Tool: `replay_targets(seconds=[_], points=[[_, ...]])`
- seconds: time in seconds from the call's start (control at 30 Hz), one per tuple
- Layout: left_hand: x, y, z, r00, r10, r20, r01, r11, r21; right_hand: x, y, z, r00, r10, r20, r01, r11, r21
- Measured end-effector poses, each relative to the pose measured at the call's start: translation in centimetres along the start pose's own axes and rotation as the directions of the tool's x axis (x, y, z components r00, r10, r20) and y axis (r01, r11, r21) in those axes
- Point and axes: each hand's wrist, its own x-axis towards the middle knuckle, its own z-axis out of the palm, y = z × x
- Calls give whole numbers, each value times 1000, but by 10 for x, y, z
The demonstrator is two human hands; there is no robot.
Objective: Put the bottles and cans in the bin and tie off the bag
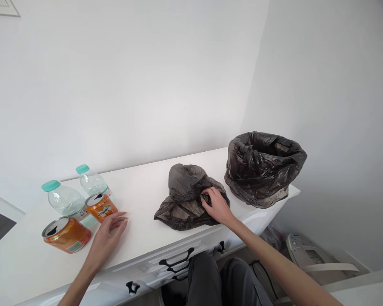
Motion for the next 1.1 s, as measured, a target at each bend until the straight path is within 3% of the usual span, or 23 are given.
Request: replay_targets(seconds=[0.33,0.43,0.53,0.63,0.73,0.77,0.83,0.9,0.97,1.03,1.1], points=[[-2,-9,1,999,37,2,-37,995,92,0,-5,-4,1000,16,26,-17,1000,26],[-11,9,17,991,123,-46,-117,986,122,-6,-20,-14,995,-25,101,15,995,103],[-21,40,46,938,334,-93,-311,929,202,-19,-41,-26,983,-112,148,93,987,134],[-17,70,74,880,473,-39,-432,833,347,-28,-54,-34,987,-159,12,159,987,-15],[-2,93,85,878,473,69,-457,790,409,-25,-51,-41,979,-70,-193,17,965,-263],[4,98,84,879,469,88,-462,790,403,-23,-48,-45,975,-16,-220,-57,945,-323],[10,109,75,883,464,68,-453,806,381,-23,-44,-54,982,97,-159,-152,913,-380],[10,115,61,885,465,-21,-425,825,372,-31,-51,-65,988,150,-47,-157,924,-349],[4,117,44,863,496,-96,-418,808,414,-50,-71,-74,995,101,17,-94,965,-245],[-2,111,27,820,572,-15,-489,715,500,-75,-98,-79,998,-24,62,30,994,-106],[-4,99,12,778,597,195,-588,584,560,-96,-125,-81,961,-131,242,126,991,34]])
